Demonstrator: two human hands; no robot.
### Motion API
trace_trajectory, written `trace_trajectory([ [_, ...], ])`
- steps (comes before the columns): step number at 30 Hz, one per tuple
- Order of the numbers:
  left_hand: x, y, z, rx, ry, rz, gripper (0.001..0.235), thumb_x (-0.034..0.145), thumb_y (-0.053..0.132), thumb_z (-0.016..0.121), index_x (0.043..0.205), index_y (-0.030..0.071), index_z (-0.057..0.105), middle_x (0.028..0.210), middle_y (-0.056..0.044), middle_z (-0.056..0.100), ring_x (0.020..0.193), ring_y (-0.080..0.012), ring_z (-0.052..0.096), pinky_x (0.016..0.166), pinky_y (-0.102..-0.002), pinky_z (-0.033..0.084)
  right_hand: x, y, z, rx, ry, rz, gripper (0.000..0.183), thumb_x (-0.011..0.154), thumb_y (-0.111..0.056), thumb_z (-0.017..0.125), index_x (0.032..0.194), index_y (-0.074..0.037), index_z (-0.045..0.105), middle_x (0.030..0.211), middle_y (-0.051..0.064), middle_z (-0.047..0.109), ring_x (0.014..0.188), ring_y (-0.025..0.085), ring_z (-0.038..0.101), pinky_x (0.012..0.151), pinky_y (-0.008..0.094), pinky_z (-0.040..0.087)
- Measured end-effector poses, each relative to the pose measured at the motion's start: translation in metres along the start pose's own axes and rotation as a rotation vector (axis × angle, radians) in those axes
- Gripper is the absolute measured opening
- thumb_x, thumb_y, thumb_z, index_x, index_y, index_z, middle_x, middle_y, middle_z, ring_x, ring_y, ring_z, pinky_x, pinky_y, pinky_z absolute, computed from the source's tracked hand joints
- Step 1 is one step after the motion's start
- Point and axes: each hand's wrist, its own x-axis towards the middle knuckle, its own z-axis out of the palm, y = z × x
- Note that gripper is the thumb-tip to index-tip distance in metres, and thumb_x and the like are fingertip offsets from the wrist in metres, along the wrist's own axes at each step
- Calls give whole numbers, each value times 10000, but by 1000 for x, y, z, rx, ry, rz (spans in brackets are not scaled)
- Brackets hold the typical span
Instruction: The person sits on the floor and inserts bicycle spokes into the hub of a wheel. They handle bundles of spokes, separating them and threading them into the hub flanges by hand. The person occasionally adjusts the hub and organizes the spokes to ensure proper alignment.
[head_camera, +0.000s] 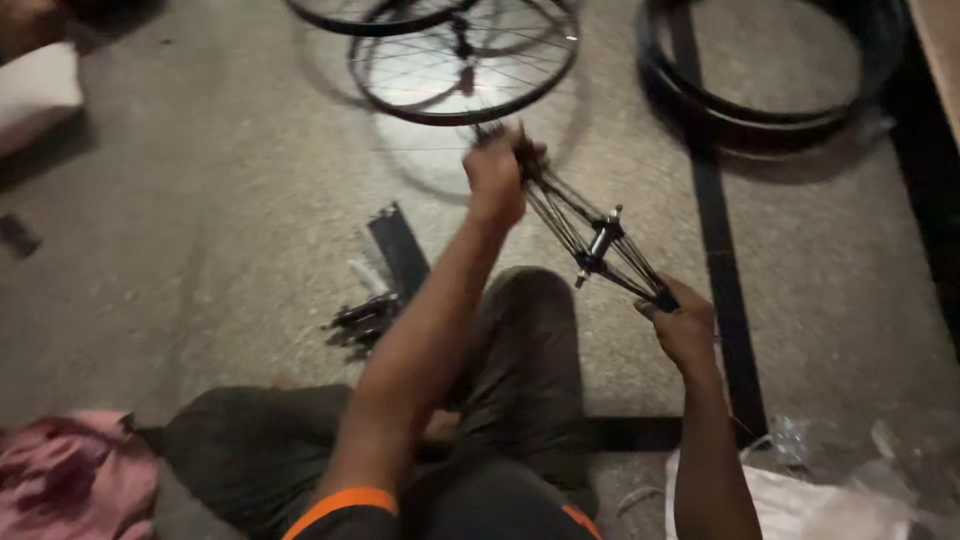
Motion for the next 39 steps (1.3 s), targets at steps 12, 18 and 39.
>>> trace_trajectory([
  [12, 19, -278, -48, 183, 405, -428, 97, 805, -60, 664, 877, -43, 602, 761, -168, 653, 611, -322, 672, 529, -464, 596, 10, 155, -80, -615, 173, 41, 607, 722, -437, 864, 1245, -158, 734, 1184, 156, 714, 1109, 385, 666, 977, 497, 528],
  [18, 38, -303, -51, 1064, 265, -217, 307, 695, 181, 894, 845, -28, 727, 778, -168, 752, 708, -248, 714, 682, -402, 578, 48, 184, -93, -863, 355, 48, 780, 727, -621, 892, 1249, -71, 712, 1359, 179, 646, 1258, 391, 579, 1062, 572, 434],
  [39, 14, 15, -219, 1413, 67, 226, 375, 835, 277, 833, 1038, -17, 719, 1032, -207, 724, 943, -350, 707, 832, -460, 564, 66, 38, 15, -511, 516, -213, 860, 812, -292, 842, 1514, 41, 475, 1554, 283, 440, 1450, 478, 377, 1231, 582, 260],
])
